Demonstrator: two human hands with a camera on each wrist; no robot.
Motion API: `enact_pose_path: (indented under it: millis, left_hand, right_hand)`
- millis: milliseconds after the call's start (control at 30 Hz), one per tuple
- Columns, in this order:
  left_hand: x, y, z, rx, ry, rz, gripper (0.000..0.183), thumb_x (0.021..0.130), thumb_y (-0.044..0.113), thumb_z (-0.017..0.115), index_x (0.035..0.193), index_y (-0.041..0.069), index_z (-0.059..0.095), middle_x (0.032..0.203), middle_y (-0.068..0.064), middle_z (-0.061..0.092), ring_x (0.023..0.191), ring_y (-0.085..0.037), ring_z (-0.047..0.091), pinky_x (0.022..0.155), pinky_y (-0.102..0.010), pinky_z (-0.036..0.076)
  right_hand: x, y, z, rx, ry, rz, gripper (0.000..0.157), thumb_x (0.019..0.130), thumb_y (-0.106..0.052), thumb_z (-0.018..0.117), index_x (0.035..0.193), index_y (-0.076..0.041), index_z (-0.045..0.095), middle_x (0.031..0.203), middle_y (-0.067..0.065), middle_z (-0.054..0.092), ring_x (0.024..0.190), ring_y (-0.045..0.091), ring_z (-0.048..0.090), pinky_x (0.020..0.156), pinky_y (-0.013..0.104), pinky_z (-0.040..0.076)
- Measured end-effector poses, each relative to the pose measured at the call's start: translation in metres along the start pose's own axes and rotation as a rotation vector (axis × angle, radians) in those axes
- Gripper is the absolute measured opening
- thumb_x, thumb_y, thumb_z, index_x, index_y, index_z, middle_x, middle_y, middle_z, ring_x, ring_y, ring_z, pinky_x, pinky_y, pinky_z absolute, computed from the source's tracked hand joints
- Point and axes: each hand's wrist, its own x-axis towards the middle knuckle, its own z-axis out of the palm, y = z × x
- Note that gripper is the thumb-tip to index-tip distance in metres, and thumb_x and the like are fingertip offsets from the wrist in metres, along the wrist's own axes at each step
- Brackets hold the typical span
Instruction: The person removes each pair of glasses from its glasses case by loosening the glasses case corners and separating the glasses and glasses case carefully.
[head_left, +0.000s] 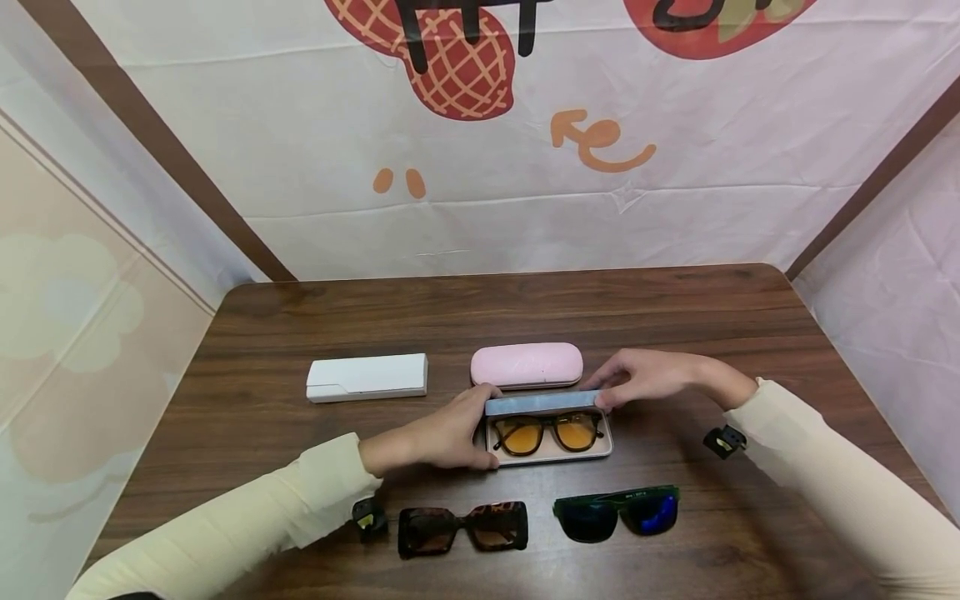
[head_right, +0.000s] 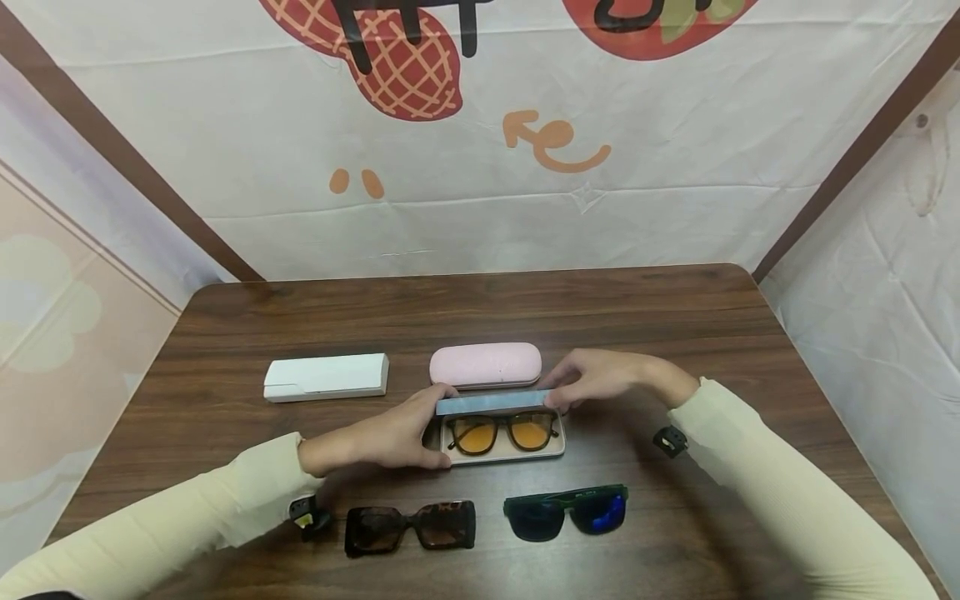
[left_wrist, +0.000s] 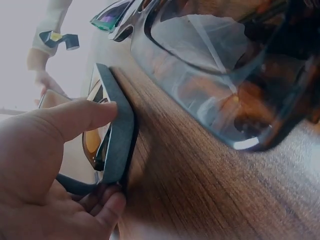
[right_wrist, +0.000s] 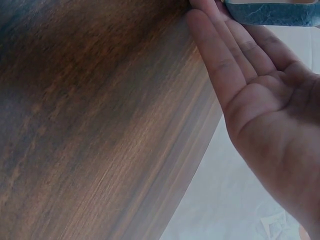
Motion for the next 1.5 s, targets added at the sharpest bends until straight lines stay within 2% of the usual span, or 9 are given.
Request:
enact_pose_path:
  millis: [200, 433, 633, 767, 1067, 1300, 1500]
  left_hand:
    - [0.001, 0.002, 0.001, -0.018, 0.003, -0.024, 0.076, 0.080, 0.017, 0.084, 0.139, 0.001, 0.039, 0.138, -0.018, 0.048, 0.132, -0.032, 0.044, 0.106, -0.050, 0.042]
    - [-0.001, 0.003, 0.002, -0.021, 0.007, -0.019, 0.075, 0.080, 0.017, 0.084, 0.138, 0.001, 0.040, 0.137, -0.018, 0.049, 0.131, -0.031, 0.044, 0.105, -0.049, 0.042]
    - [0.000, 0.002, 0.002, -0.013, 0.004, -0.018, 0.074, 0.080, 0.017, 0.084, 0.138, 0.001, 0.040, 0.137, -0.019, 0.049, 0.130, -0.031, 0.044, 0.105, -0.049, 0.042]
    - [0.001, 0.002, 0.002, -0.011, 0.002, -0.022, 0.075, 0.080, 0.017, 0.084, 0.139, 0.001, 0.040, 0.139, -0.020, 0.047, 0.132, -0.032, 0.044, 0.106, -0.050, 0.042]
    - [0.000, 0.001, 0.002, -0.008, 0.004, -0.028, 0.075, 0.080, 0.017, 0.085, 0.138, 0.002, 0.040, 0.138, -0.019, 0.048, 0.132, -0.031, 0.044, 0.105, -0.049, 0.042]
    - [0.000, 0.003, 0.002, -0.020, 0.000, -0.033, 0.075, 0.080, 0.017, 0.085, 0.138, 0.002, 0.040, 0.138, -0.019, 0.048, 0.131, -0.031, 0.044, 0.105, -0.049, 0.042]
    - [0.000, 0.003, 0.001, -0.014, 0.002, -0.034, 0.076, 0.080, 0.016, 0.085, 0.138, 0.001, 0.039, 0.139, -0.019, 0.048, 0.132, -0.032, 0.044, 0.105, -0.050, 0.042]
  right_hand:
    - [-0.001, -0.001, 0.000, -0.003, -0.004, 0.003, 0.050, 0.100, -0.035, 0.065, 0.139, -0.004, 0.062, 0.121, 0.000, 0.071, 0.105, 0.016, 0.065, 0.093, 0.034, 0.049]
    - [-0.003, -0.002, 0.000, -0.019, 0.016, 0.015, 0.050, 0.100, -0.037, 0.064, 0.139, -0.005, 0.062, 0.124, 0.000, 0.070, 0.111, 0.015, 0.063, 0.097, 0.038, 0.048]
    - [-0.008, -0.003, 0.000, -0.021, 0.031, 0.006, 0.048, 0.101, -0.034, 0.063, 0.140, -0.005, 0.061, 0.118, 0.000, 0.070, 0.105, 0.017, 0.064, 0.091, 0.036, 0.050]
    - [-0.015, -0.005, 0.003, -0.026, 0.057, -0.009, 0.048, 0.102, -0.033, 0.062, 0.141, -0.005, 0.059, 0.121, 0.002, 0.067, 0.108, 0.019, 0.063, 0.091, 0.037, 0.050]
    - [-0.025, -0.003, 0.008, -0.076, 0.225, -0.064, 0.057, 0.101, -0.031, 0.065, 0.147, -0.002, 0.049, 0.142, 0.016, 0.057, 0.129, 0.033, 0.055, 0.104, 0.054, 0.045]
    - [-0.026, -0.006, 0.015, -0.183, 0.375, -0.141, 0.063, 0.098, -0.031, 0.070, 0.150, -0.005, 0.047, 0.151, 0.015, 0.048, 0.139, 0.035, 0.044, 0.107, 0.060, 0.039]
    - [-0.028, -0.013, 0.021, -0.251, 0.430, -0.173, 0.070, 0.098, -0.032, 0.070, 0.157, -0.013, 0.039, 0.163, 0.012, 0.030, 0.148, 0.038, 0.028, 0.111, 0.064, 0.030]
